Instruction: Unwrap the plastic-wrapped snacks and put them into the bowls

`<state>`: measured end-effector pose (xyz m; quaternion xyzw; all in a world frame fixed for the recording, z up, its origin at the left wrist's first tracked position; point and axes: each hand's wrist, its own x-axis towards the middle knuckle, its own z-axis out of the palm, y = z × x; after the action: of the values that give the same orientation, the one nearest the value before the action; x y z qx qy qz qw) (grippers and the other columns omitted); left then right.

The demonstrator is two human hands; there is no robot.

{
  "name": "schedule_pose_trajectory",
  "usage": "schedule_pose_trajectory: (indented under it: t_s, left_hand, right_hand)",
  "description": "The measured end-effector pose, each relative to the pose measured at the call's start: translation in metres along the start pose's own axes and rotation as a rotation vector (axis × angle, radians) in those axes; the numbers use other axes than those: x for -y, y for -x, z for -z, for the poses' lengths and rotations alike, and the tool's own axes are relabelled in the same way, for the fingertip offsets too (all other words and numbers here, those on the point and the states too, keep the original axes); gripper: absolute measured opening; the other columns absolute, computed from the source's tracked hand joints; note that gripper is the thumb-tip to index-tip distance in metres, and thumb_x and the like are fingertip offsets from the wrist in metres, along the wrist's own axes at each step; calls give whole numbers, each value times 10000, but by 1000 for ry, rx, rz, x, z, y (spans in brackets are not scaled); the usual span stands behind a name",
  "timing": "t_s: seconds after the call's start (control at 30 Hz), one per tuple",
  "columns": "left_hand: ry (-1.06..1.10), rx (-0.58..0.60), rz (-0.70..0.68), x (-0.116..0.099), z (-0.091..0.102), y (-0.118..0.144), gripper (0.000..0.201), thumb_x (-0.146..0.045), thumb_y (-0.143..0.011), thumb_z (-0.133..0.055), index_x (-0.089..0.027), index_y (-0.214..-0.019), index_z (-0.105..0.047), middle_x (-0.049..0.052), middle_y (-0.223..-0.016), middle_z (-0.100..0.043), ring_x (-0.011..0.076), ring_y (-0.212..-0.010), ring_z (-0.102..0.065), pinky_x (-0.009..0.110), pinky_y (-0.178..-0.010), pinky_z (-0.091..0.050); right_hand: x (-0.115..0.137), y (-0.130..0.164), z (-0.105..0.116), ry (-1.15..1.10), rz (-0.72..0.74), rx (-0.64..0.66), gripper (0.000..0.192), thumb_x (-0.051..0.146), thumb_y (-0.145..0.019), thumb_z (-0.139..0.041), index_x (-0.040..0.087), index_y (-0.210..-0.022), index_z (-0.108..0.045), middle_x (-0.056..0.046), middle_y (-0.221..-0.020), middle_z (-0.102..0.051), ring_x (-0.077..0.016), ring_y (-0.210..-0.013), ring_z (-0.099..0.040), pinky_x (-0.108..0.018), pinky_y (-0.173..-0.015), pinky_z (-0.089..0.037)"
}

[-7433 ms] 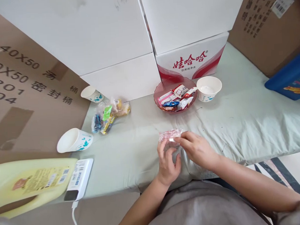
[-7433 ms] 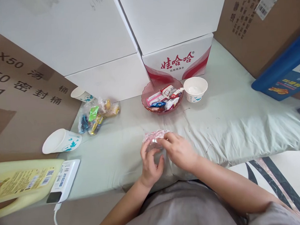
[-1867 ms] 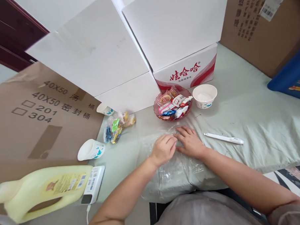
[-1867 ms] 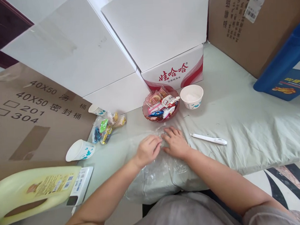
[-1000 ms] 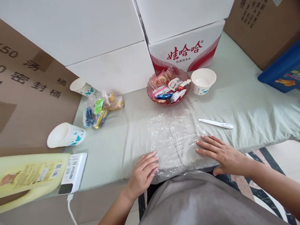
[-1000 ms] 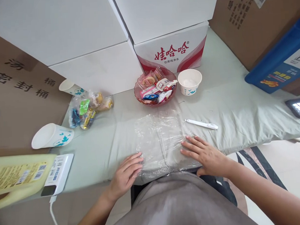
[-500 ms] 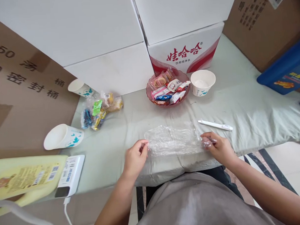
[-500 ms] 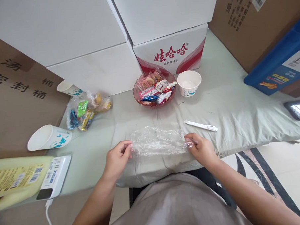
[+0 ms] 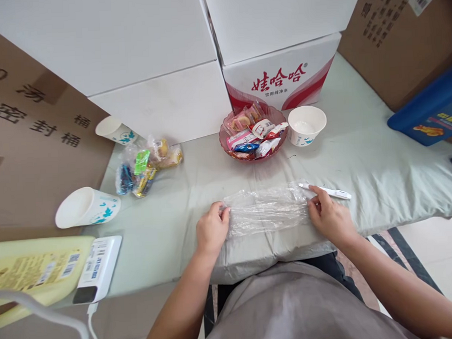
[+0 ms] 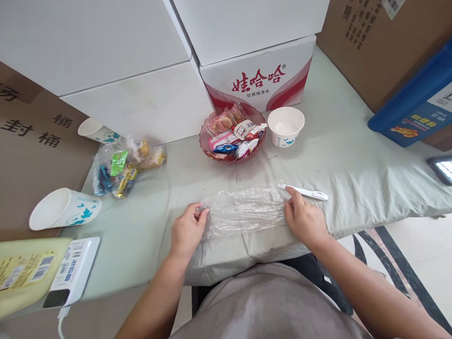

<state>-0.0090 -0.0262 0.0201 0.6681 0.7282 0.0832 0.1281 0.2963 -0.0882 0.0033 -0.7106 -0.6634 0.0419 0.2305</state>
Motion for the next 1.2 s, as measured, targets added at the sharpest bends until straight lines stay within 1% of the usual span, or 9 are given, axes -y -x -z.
schedule_pose_trajectory:
  t_s: [0.2,0.4,0.53,0.6,0.67,0.77,0.83,1.0,1.2]
  left_hand:
    - [-76,62,52,12,15,-9,197,-316,-887,-588,-222,-1053,-637,21,-855,-743,217,-803,-691,290,-679,-440]
    - [-63,48,81,28,22,-15,184,-337,-885,-586,-226,-1028,-619,6,-789,-718,215,-753,-666,304,-675,-438]
    - [-31,-232,-63,27,13,-13,246,-337,-865,-604,-177,-1052,-609,59,-853,-692,240,-791,-645,352,-727,-460]
    - [-41,-463,-201,21,7,-8,281,-354,-864,-607,-142,-1049,-611,115,-931,-667,271,-882,-624,394,-785,-462]
    - [-25,-580,-384,12,1,-1,224,-333,-884,-587,-140,-993,-622,130,-946,-650,270,-915,-601,401,-810,-459]
    - [49,-413,-690,-2,-7,9,131,-252,-923,-536,-174,-884,-635,73,-852,-657,215,-834,-589,354,-785,-464]
    - [66,-268,-793,-7,-12,14,168,-253,-940,-515,-184,-872,-652,54,-827,-670,203,-827,-590,345,-786,-466]
    - [41,-222,-792,-5,-21,15,262,-309,-972,-462,-183,-1004,-690,81,-986,-707,235,-985,-603,386,-894,-456]
    - [-77,-147,-751,-3,-24,11,385,-381,-961,-484,-175,-1262,-604,128,-1356,-578,310,-1283,-484,475,-1051,-382]
  right_hand:
    - [9,-5,-2,-12,231,17,414,189,-913,-449,157,-1323,-498,-81,-1069,-702,-221,-909,-659,-335,-761,-524]
    - [18,-11,-8,1,394,4,380,179,-931,-450,143,-1299,-540,-114,-1183,-663,-259,-1031,-595,-431,-951,-481]
    - [18,-13,-12,31,369,-35,393,216,-949,-437,121,-1321,-519,-142,-1201,-654,-284,-1101,-577,-456,-965,-470]
    - [18,-14,-13,35,331,-43,384,250,-958,-437,124,-1309,-527,-144,-1176,-663,-286,-1082,-586,-451,-944,-479]
    - [17,-16,-13,21,280,-55,380,314,-965,-449,131,-1286,-540,-137,-1109,-683,-280,-1019,-610,-437,-904,-494]
    - [17,-24,-15,-21,190,-60,392,414,-961,-469,147,-1231,-570,-101,-966,-711,-260,-906,-644,-399,-827,-507]
    - [18,-31,-16,-32,148,-38,352,415,-964,-464,156,-1155,-608,-83,-896,-717,-245,-858,-657,-367,-779,-500]
    - [21,-49,-18,45,41,14,300,326,-974,-398,177,-951,-658,-83,-878,-723,-213,-720,-648,-309,-626,-419]
    - [19,-58,-18,152,-115,55,268,324,-951,-440,176,-985,-661,-78,-821,-708,-200,-607,-594,-298,-549,-341]
